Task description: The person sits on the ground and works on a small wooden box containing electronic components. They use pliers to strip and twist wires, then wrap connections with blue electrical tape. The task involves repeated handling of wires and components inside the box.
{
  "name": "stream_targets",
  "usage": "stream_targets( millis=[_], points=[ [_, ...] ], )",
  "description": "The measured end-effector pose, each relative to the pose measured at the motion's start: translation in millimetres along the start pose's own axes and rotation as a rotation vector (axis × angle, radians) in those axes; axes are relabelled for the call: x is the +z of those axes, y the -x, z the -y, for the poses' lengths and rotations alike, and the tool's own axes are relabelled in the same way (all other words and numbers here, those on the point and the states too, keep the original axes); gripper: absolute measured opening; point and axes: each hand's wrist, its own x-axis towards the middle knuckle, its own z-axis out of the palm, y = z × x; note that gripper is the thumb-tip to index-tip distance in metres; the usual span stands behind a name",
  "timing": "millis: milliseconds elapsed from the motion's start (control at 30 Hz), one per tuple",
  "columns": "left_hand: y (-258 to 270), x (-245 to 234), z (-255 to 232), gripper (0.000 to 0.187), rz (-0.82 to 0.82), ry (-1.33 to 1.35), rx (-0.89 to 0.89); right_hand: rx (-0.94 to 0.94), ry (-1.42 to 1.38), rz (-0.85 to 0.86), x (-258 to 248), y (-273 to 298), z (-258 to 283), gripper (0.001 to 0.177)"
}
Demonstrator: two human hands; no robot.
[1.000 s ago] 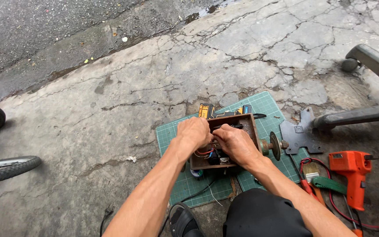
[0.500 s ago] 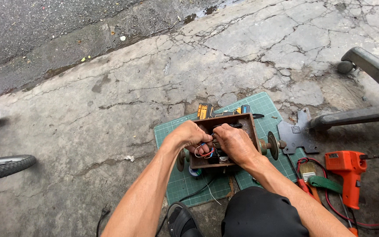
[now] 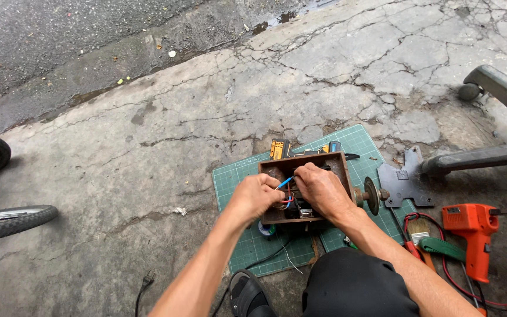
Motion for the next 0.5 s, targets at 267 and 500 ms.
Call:
stream_targets(
  millis=[267,500],
  points=[
    [4,20,23,0.023,-0.314,-0.253,0.089,-0.003,0.035,-0.002,3,2,-3,0.009],
    [10,15,11,0.020,-0.298,-0.242,0.162,-0.011,0.009,-0.018,4,3,-3,0.009]
  ],
)
